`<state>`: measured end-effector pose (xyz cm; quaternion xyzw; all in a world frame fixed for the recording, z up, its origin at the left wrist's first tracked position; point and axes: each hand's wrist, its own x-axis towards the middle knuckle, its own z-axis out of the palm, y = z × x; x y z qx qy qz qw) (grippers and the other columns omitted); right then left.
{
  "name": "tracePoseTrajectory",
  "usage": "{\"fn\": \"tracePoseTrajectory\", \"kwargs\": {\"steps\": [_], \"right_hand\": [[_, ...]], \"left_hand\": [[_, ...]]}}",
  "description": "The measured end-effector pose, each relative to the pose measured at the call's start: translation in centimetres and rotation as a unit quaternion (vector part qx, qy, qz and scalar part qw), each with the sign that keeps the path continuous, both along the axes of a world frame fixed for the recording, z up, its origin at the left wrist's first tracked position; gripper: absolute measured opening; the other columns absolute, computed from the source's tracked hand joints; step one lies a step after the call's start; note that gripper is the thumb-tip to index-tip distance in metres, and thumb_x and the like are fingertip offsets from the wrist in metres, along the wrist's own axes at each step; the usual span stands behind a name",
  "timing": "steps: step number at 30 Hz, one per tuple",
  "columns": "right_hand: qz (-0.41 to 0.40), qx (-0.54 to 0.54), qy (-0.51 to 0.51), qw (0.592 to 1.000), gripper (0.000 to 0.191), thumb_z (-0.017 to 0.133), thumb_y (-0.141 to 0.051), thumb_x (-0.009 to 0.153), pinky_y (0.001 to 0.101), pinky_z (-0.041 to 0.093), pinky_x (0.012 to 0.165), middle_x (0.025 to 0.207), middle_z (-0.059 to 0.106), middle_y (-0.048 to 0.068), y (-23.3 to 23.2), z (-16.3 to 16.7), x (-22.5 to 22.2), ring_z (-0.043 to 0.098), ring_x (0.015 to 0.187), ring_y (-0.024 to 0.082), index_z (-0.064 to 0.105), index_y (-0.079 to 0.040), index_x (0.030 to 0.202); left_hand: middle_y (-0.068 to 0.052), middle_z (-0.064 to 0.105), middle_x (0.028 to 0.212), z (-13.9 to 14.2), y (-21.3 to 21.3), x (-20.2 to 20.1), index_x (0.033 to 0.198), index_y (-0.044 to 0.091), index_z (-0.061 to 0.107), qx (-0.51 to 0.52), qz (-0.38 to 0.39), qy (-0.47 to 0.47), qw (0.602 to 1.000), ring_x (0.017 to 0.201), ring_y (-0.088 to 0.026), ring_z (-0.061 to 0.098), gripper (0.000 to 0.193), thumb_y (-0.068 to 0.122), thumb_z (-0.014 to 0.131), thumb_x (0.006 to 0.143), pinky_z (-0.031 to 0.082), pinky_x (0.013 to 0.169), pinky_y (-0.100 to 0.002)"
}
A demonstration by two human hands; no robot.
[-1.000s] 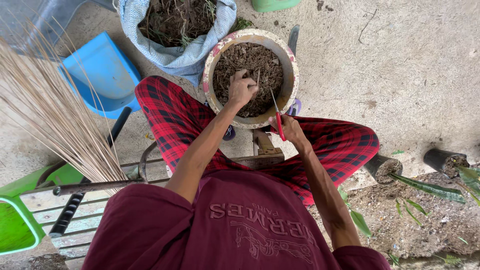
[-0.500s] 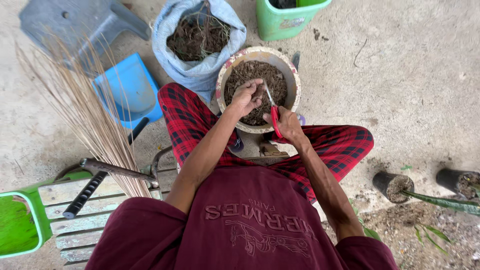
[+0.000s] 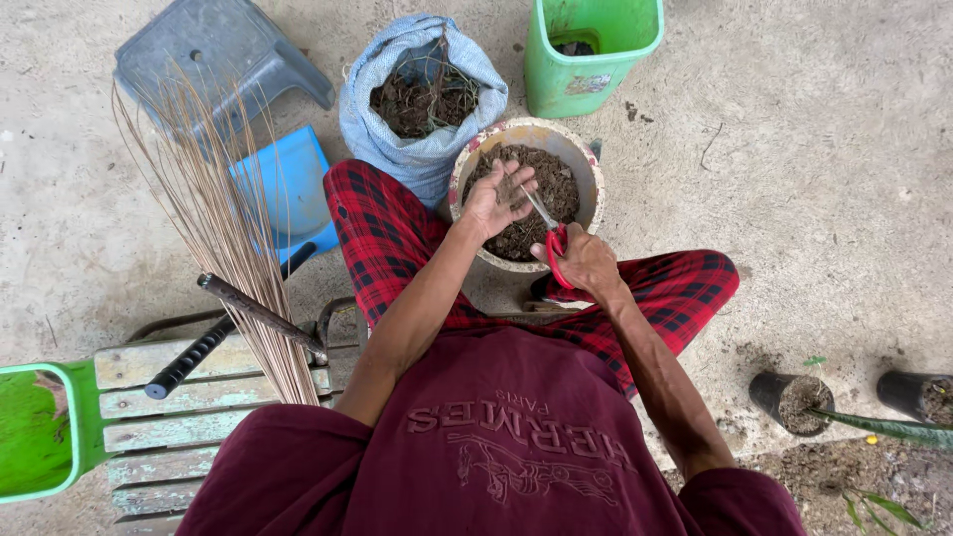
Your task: The person sits cross-legged and uses red-handled scissors to cut small roots or fibrous material from a bucket of soil. The person repeatedly picks up clumps of roots, snips them, and drops the pieces back into the bucket.
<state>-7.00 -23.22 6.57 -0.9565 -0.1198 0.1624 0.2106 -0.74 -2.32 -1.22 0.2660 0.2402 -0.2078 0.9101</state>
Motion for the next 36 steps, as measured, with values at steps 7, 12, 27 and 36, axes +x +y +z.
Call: {"fn": "tracePoseTrajectory", "kwargs": {"steps": [7,12,27,36], "right_hand": [[0.024,-0.142,-0.026,0.989,0.078,0.059,-0.076,0.087,0.0559,0.055,0.072,0.072,0.072,0.021,1.7,1.0,0.3,0.075,0.069,0.036,0.060,0.001,0.097],[0.022,-0.122,-0.130,0.984,0.074,0.052,-0.073,0.098,0.0480,0.056,0.052,0.063,0.065,0.019,1.1,-2.2,-0.8,0.069,0.057,0.033,0.063,-0.001,0.092],[-0.076,0.161,0.259,0.949,0.074,0.062,-0.072,0.086,0.0375,0.053,0.050,0.058,0.059,0.009,-3.5,-7.1,3.2,0.063,0.052,0.020,0.064,0.001,0.075],[-0.064,0.160,0.252,0.952,0.073,0.061,-0.074,0.084,0.0345,0.051,0.044,0.052,0.058,0.008,-3.7,-9.1,6.7,0.063,0.045,0.018,0.060,-0.003,0.069]], "left_hand": [[-0.007,0.066,0.135,0.8,-1.4,0.3,0.147,0.014,0.046,0.013,-0.011,-0.042,0.999,0.122,-0.026,0.065,0.059,0.050,0.042,0.101,0.051,0.093,-0.048],[-0.014,0.066,0.133,0.9,-1.7,-0.2,0.142,0.008,0.047,0.006,0.035,-0.027,0.999,0.119,-0.030,0.067,0.053,0.048,0.041,0.108,0.052,0.098,-0.049],[-0.007,0.067,0.094,-3.2,-3.4,2.1,0.103,0.010,0.066,0.209,0.038,0.289,0.933,0.084,-0.020,0.066,0.015,0.025,0.062,0.101,0.056,0.085,-0.041],[-0.021,0.038,0.156,8.0,-10.0,23.0,0.157,0.001,0.026,0.203,0.146,-0.179,0.952,0.147,-0.035,0.034,0.100,0.058,0.068,0.085,0.037,0.118,-0.061]]}}
